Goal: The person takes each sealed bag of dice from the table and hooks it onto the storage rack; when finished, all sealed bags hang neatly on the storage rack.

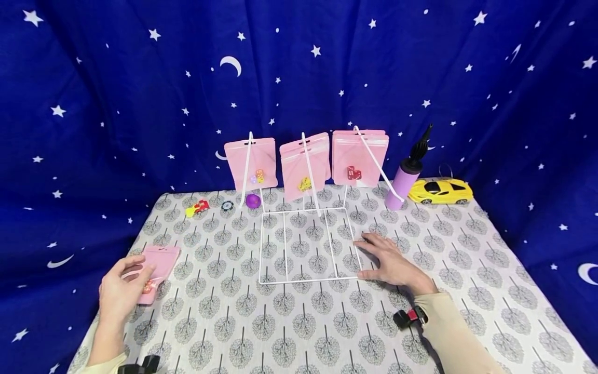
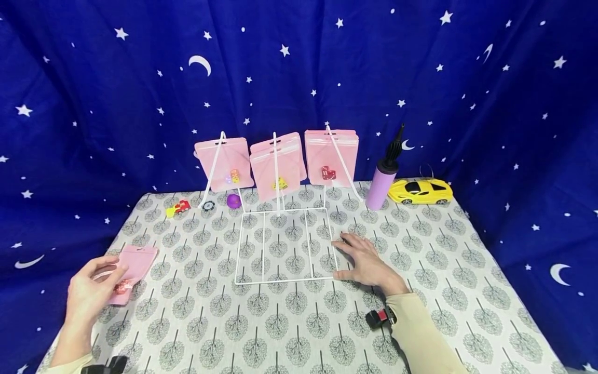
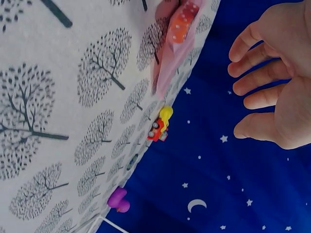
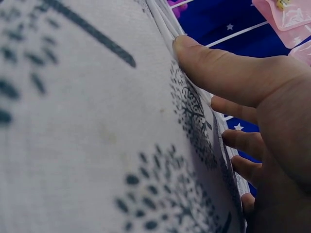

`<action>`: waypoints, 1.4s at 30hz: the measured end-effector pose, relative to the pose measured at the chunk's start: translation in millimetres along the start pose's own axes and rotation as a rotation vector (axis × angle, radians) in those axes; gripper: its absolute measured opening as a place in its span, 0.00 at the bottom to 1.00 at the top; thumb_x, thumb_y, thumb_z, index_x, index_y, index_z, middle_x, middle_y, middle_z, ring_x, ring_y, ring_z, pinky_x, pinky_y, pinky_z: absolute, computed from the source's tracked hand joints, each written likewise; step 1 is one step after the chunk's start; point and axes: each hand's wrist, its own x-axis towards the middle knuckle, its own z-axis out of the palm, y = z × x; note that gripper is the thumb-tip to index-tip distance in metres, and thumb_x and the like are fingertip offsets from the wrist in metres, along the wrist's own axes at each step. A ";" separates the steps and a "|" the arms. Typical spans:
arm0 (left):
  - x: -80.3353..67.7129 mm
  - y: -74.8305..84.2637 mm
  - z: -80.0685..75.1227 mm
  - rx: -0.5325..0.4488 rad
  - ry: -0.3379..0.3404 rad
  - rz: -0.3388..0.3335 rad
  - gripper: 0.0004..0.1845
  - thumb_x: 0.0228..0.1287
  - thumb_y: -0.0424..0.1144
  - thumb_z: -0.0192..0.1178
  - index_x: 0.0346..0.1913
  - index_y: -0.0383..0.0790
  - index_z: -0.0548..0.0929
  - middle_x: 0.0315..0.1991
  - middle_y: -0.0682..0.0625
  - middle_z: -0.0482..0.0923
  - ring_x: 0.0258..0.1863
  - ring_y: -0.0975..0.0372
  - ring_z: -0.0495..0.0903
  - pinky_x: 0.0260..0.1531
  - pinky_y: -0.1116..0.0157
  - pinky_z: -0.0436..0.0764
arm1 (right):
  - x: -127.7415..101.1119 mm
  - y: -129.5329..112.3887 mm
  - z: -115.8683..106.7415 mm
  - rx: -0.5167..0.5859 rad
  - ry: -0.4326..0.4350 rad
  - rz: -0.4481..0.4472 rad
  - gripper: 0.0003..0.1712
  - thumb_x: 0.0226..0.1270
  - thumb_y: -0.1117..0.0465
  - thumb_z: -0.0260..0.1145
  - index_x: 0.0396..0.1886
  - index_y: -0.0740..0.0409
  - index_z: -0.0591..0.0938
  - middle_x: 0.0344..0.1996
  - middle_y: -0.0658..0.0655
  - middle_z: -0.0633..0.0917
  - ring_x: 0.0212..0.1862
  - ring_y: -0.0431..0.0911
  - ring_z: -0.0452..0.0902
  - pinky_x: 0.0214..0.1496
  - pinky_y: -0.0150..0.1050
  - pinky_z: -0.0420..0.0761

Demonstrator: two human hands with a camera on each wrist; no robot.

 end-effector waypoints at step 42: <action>3.3 -50.0 3.1 0.084 -0.040 -0.134 0.34 0.57 0.43 0.70 0.66 0.39 0.72 0.60 0.34 0.76 0.46 0.74 0.74 0.39 0.91 0.64 | -0.1 3.6 1.9 -0.006 0.008 -0.018 0.49 0.51 0.39 0.74 0.70 0.54 0.69 0.73 0.70 0.59 0.73 0.70 0.50 0.71 0.72 0.46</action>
